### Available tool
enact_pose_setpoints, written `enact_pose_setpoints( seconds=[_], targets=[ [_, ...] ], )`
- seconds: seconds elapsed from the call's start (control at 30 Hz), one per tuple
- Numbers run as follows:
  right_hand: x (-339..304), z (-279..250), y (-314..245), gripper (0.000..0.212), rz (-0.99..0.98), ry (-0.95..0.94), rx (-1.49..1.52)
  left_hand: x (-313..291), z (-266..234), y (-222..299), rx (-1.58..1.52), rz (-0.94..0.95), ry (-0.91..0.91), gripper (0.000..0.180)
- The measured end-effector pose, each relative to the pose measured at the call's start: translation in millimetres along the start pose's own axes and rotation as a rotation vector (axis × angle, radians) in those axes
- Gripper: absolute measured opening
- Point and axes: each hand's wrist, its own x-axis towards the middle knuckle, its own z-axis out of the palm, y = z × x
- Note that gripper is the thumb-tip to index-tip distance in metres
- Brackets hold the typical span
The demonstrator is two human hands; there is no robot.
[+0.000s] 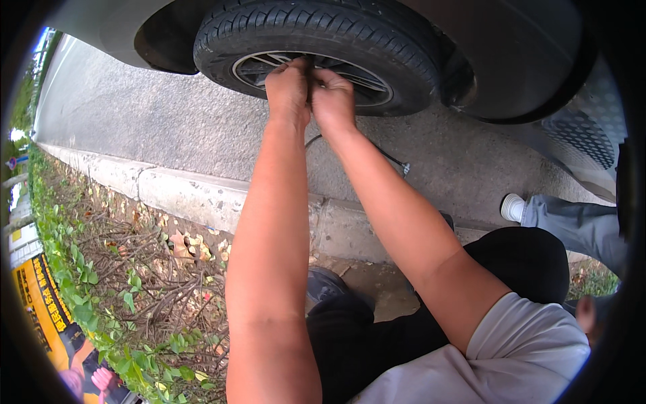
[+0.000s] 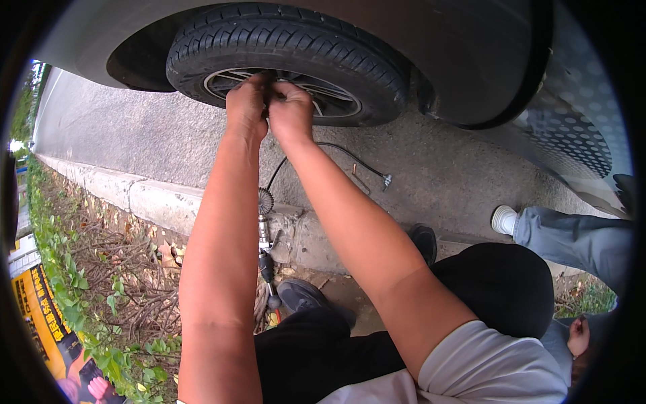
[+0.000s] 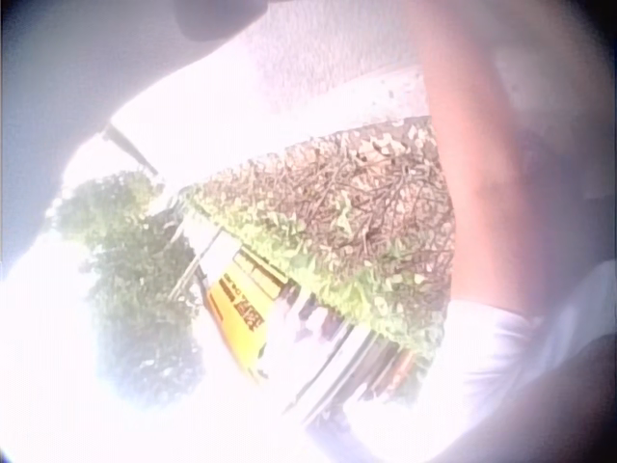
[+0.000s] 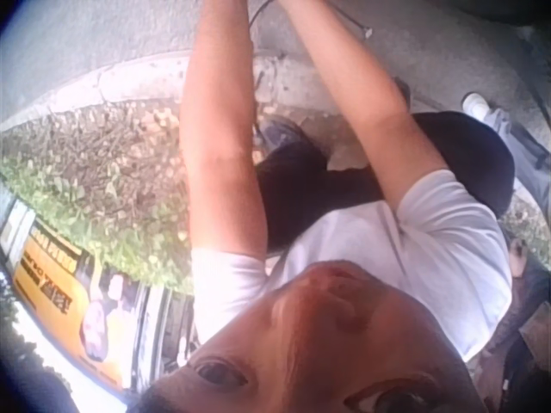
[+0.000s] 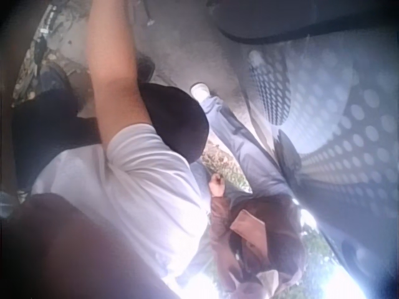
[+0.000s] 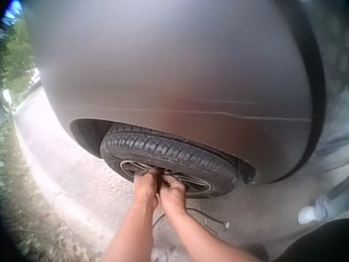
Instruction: The person checks the tire pressure using a digital gauge, then inflates the tire with an air hose. They remove the valve cap, attach the hose, and later replace the cap. The person repeats this process on another tire.
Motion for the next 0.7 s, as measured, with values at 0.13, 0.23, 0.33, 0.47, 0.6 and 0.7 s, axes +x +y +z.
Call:
enact_pose_setpoints(
  seconds=[0.13,0.23,0.33,0.47,0.6,0.7],
  targets=[
    [1.8,1.8,3.8,0.018,-0.116,-0.023,-0.032,18.5,-5.6,-6.2,-0.113,-0.099,-0.029,0.011],
    [1.8,2.8,5.9,0.018,-0.129,-0.011,0.012,32.5,-10.3,-8.6,-0.229,-0.225,-0.084,0.014],
    [2.7,3.2,6.0,0.019,-0.131,-0.011,0.054,30.6,-8.2,-8.2,-0.233,-0.203,-0.032,0.011],
    [1.6,5.5,3.1,0.019,-0.065,-0.028,0.124,15.3,0.9,-8.6,-0.025,-0.010,0.054,0.009],
    [-0.4,0.7,3.0,0.019,0.016,-0.050,0.237,22.3,-1.1,-22.9,0.069,0.089,0.076,0.013],
    [1.0,-10.1,7.4,0.020,-0.074,0.073,-0.092,38.9,-13.3,-36.6,0.091,0.032,-0.031,0.018]
  ],
)
